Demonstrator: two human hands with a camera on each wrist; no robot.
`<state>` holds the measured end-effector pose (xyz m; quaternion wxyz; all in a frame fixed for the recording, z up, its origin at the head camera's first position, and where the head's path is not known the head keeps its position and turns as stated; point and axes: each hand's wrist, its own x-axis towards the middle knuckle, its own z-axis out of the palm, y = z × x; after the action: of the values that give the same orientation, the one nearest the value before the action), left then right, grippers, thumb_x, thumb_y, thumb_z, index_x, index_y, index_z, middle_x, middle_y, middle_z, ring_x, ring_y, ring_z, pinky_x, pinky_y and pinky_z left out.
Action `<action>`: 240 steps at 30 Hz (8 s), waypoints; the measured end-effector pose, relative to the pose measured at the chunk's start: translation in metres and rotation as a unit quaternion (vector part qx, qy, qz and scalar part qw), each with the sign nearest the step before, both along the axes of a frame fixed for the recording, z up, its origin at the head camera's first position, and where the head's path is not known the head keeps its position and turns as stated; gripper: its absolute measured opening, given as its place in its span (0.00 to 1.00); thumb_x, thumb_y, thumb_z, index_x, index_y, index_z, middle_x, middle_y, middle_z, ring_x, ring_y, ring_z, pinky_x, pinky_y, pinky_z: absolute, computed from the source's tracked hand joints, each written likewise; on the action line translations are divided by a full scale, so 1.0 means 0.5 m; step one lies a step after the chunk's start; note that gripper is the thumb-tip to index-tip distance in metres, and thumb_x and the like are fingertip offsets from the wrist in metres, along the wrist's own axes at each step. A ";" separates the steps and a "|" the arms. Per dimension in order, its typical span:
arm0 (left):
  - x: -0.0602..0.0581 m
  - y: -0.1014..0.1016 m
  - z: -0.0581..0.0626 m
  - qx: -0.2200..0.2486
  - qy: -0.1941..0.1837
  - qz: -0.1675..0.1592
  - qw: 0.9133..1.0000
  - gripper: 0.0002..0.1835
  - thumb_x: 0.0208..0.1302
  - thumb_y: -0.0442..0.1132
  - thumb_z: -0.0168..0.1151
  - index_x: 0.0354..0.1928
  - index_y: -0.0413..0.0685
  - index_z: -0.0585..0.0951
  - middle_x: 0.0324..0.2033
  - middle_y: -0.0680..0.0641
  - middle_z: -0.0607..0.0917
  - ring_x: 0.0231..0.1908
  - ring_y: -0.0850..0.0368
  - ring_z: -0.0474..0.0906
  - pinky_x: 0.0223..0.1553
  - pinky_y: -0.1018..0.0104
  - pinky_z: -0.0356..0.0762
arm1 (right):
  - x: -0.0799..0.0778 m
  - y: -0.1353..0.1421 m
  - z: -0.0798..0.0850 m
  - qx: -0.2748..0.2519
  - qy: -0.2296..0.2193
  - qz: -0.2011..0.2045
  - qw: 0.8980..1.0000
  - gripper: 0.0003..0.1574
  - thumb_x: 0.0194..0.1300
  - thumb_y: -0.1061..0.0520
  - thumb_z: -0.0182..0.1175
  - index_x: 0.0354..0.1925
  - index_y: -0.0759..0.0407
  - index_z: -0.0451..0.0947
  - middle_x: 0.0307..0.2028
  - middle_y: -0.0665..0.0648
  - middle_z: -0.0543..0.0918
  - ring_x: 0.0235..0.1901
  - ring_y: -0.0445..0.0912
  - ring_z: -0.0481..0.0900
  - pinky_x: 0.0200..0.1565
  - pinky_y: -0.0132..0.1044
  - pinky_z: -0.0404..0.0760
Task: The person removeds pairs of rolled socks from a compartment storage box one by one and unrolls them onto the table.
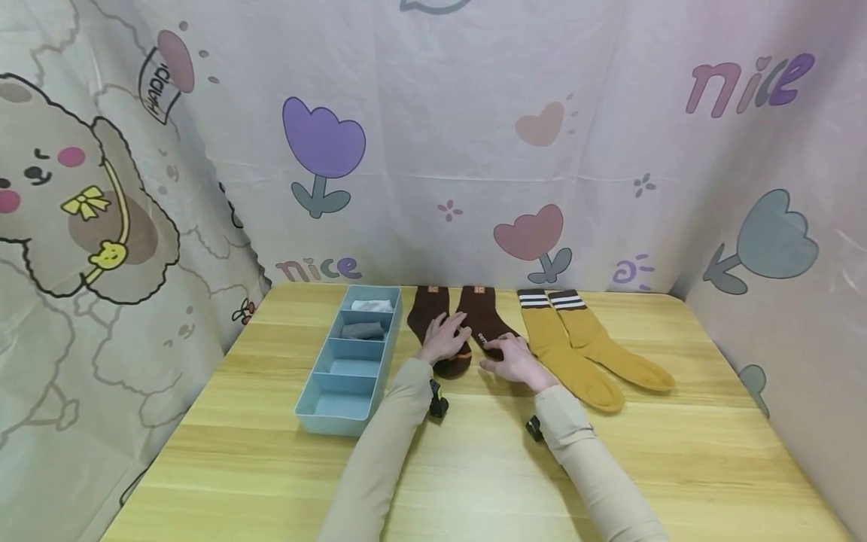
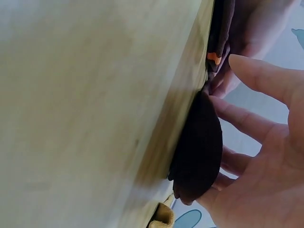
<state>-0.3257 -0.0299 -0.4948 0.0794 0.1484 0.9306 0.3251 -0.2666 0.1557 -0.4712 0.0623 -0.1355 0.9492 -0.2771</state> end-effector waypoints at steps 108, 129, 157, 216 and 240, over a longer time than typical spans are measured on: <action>0.192 -0.463 0.144 0.100 -0.030 0.209 0.972 0.17 0.61 0.31 0.67 0.52 0.30 0.83 0.43 0.35 0.88 0.37 0.58 0.80 0.36 0.71 0.75 | 0.016 -0.111 0.061 -0.324 -0.038 0.227 0.918 0.28 0.67 0.65 0.63 0.64 0.70 0.72 0.58 0.73 0.78 0.57 0.68 0.77 0.61 0.44 0.79; 0.219 -0.471 0.150 0.137 -0.083 0.199 0.967 0.19 0.58 0.30 0.69 0.52 0.30 0.83 0.37 0.41 0.89 0.30 0.60 0.82 0.34 0.68 0.82 | -0.093 -0.351 0.120 -0.157 -0.059 0.358 0.919 0.27 0.70 0.72 0.52 0.66 0.69 0.70 0.65 0.67 0.76 0.68 0.55 0.73 0.70 0.40 0.71; 0.225 -0.464 0.150 0.148 -0.093 0.199 0.964 0.20 0.59 0.30 0.69 0.54 0.32 0.82 0.44 0.36 0.87 0.35 0.59 0.83 0.39 0.66 0.85 | -0.102 -0.455 0.102 0.098 -0.012 0.317 0.943 0.32 0.65 0.66 0.60 0.67 0.53 0.75 0.62 0.56 0.80 0.57 0.46 0.75 0.64 0.38 0.74; 0.262 -0.374 0.198 0.036 0.059 0.136 0.988 0.21 0.64 0.33 0.66 0.58 0.33 0.79 0.54 0.31 0.83 0.55 0.33 0.80 0.58 0.43 0.78 | -0.012 -0.191 0.147 -0.256 0.022 0.343 0.903 0.24 0.57 0.71 0.62 0.52 0.59 0.86 0.47 0.59 0.89 0.37 0.39 0.77 0.38 0.29 0.76; 0.329 -0.080 0.071 0.112 -0.031 -0.095 0.989 0.27 0.54 0.24 0.67 0.58 0.34 0.74 0.44 0.38 0.83 0.45 0.45 0.83 0.49 0.53 0.83 | 0.061 0.003 0.009 -0.177 -0.160 0.322 0.916 0.26 0.49 0.74 0.59 0.48 0.64 0.69 0.53 0.67 0.83 0.53 0.49 0.84 0.49 0.34 0.85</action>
<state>-0.1613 -0.0700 -0.4593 0.1215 0.2339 0.8671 0.4227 -0.2362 0.1570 -0.4668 0.2743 -0.3969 0.7670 -0.4230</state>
